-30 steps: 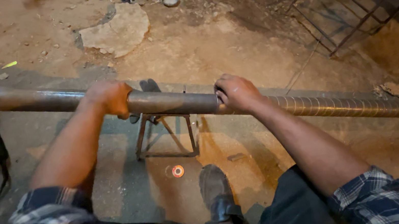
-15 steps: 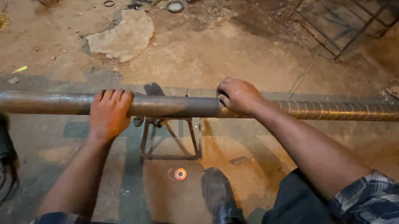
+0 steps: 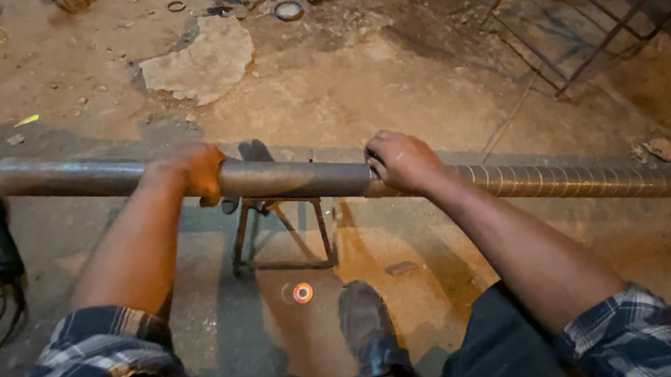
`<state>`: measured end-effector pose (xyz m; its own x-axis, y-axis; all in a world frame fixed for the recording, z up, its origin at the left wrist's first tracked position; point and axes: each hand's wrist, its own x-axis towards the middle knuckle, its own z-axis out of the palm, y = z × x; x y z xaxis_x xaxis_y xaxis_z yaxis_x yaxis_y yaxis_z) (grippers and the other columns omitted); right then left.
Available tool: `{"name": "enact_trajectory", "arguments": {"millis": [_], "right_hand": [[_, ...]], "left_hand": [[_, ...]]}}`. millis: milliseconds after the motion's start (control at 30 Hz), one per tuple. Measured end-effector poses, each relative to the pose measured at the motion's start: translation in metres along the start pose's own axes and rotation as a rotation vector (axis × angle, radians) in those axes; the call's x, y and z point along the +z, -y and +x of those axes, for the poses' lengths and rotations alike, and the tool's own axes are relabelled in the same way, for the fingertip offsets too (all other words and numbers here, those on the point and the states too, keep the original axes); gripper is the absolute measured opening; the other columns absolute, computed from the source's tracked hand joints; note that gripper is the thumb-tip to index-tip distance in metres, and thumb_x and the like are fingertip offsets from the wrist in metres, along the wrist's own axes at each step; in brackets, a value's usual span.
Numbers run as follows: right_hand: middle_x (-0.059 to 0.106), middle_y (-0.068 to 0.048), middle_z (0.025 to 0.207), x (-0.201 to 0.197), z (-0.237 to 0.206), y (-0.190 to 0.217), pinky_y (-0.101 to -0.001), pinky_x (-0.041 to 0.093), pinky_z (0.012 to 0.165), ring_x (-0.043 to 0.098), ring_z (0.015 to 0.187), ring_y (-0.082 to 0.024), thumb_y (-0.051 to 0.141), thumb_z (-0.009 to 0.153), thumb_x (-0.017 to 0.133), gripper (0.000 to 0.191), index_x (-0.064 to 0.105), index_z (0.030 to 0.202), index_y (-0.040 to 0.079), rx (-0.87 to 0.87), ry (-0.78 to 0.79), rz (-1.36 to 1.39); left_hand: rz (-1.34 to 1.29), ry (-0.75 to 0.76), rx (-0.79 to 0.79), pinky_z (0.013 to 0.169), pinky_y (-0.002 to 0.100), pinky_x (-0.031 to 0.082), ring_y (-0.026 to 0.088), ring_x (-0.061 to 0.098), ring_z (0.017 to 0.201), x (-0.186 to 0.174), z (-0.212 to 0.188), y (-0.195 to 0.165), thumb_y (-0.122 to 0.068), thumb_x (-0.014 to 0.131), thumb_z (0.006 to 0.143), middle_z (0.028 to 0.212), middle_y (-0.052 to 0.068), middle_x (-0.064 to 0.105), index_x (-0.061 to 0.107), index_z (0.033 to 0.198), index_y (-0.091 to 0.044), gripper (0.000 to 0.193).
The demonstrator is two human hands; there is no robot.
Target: The person marks a long metal pipe with a white marker while sitting on the floor. They repeatedly draw lines along the pipe's surface, occasionally pausing to reposition their hands.
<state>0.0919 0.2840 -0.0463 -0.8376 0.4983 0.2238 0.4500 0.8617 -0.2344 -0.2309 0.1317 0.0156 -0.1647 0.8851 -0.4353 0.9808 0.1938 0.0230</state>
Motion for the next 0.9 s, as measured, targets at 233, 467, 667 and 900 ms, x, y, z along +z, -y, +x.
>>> {"name": "enact_trajectory", "arguments": {"millis": [233, 467, 667, 900], "right_hand": [[0.067, -0.014, 0.102, -0.001, -0.002, 0.001, -0.048, 0.052, 0.086, 0.064, 0.101, -0.036, 0.022, 0.093, 0.064, 0.016, 0.069, 0.097, 0.008, 0.03, 0.007, 0.02], [0.067, -0.014, 0.104, -0.005, 0.0, 0.005, -0.0481, 0.052, 0.086, 0.064, 0.101, -0.037, 0.023, 0.093, 0.064, 0.017, 0.07, 0.097, 0.007, 0.037, 0.028, 0.011], [0.067, -0.015, 0.102, -0.008, -0.002, 0.007, -0.0486, 0.052, 0.085, 0.064, 0.1, -0.037, 0.021, 0.093, 0.063, 0.017, 0.069, 0.099, 0.006, 0.024, 0.001, 0.035], [0.067, -0.015, 0.102, -0.011, -0.004, 0.009, -0.0487, 0.053, 0.083, 0.065, 0.099, -0.038, 0.022, 0.091, 0.064, 0.016, 0.07, 0.096, 0.007, 0.027, 0.019, 0.003]], "left_hand": [[0.155, -0.571, 0.164, 0.091, 0.042, 0.049, 0.028, 0.067, 0.1, 0.031, -0.019, 0.003, -0.018, 0.076, 0.067, 0.099, 0.006, 0.071, 0.072, 0.105, -0.015, 0.039], [0.259, -1.083, 0.107, 0.091, 0.041, 0.047, 0.024, 0.067, 0.097, 0.081, -0.016, 0.002, -0.015, 0.071, 0.082, 0.095, 0.003, 0.069, 0.069, 0.098, -0.016, 0.016], [0.102, -0.945, 0.148, 0.084, 0.044, 0.055, 0.031, 0.071, 0.091, 0.062, -0.018, 0.003, -0.014, 0.072, 0.07, 0.092, 0.007, 0.073, 0.072, 0.098, -0.015, 0.028], [-0.009, -0.098, 0.013, 0.086, 0.045, 0.054, 0.03, 0.07, 0.095, -0.002, -0.012, -0.012, -0.018, 0.076, 0.066, 0.094, 0.008, 0.073, 0.072, 0.101, -0.016, 0.035]]}}
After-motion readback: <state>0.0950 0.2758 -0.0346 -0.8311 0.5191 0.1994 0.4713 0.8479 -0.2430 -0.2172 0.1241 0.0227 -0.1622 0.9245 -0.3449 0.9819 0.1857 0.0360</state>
